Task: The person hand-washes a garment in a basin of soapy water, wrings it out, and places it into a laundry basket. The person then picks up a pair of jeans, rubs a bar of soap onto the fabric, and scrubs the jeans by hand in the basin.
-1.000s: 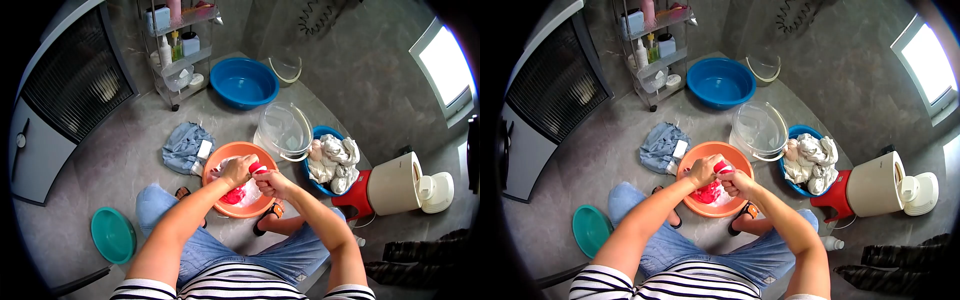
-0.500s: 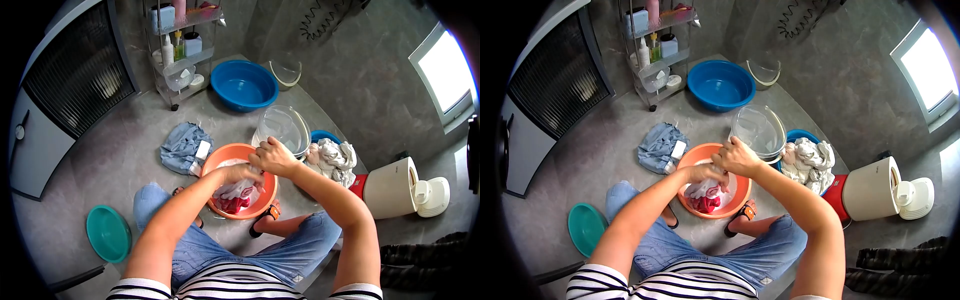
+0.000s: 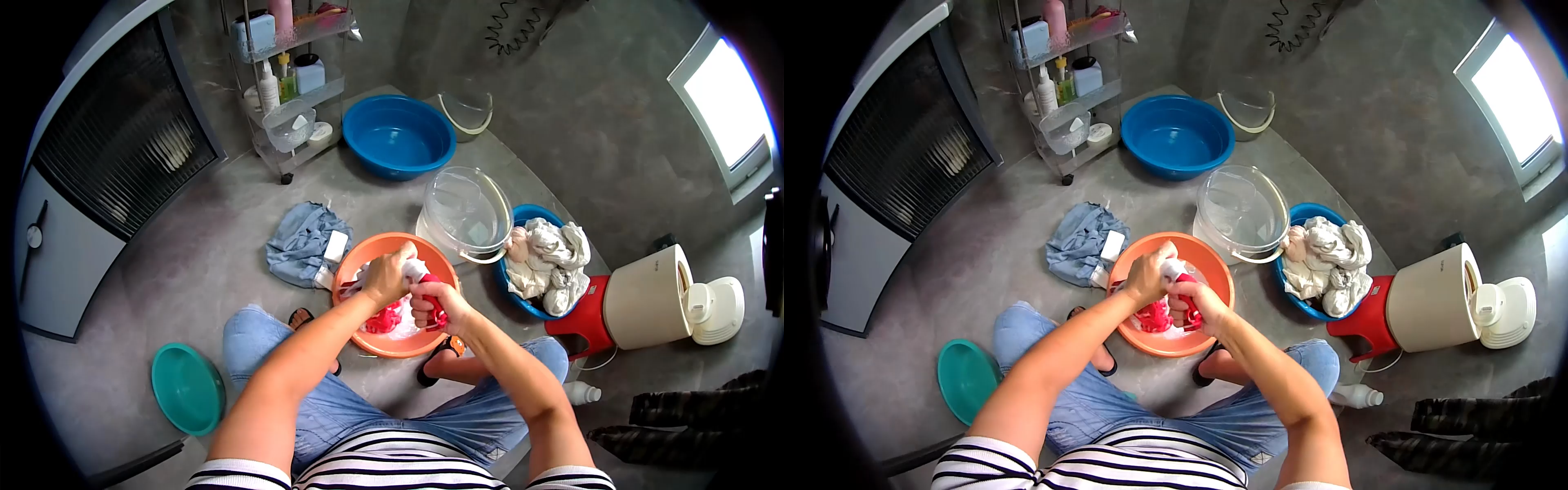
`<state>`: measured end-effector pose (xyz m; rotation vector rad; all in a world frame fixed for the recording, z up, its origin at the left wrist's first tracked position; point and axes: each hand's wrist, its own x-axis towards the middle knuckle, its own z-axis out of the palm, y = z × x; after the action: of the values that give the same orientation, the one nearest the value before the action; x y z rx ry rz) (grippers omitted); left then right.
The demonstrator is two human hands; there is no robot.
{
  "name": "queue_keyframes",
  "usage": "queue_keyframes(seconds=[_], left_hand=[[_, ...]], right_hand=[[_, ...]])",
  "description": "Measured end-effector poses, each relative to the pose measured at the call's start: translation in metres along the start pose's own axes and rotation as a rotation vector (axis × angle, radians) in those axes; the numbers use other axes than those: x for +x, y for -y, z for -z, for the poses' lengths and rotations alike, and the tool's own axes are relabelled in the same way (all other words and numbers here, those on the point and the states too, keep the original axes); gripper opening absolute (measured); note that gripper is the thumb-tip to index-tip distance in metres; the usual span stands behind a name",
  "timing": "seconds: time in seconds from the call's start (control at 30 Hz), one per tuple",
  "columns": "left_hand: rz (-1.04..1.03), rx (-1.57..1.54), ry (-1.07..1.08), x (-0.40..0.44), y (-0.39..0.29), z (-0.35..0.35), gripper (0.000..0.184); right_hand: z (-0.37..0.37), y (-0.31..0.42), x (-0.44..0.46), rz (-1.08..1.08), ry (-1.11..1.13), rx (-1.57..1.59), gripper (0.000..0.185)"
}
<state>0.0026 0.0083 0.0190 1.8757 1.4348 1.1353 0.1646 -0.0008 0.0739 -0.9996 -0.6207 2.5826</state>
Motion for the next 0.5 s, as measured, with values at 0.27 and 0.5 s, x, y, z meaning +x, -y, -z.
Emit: queue_keyframes(seconds=[0.27, 0.5], left_hand=[[0.116, -0.789, 0.167, -0.005, 0.001, 0.000, 0.027], [0.400, -0.963, 0.572, 0.009, -0.003, 0.010, 0.009]], right_hand=[[-0.022, -0.002, -0.015, 0.544, -0.137, -0.598, 0.044], [-0.026, 0.065, -0.010, 1.166, -0.123, -2.780, 0.041]])
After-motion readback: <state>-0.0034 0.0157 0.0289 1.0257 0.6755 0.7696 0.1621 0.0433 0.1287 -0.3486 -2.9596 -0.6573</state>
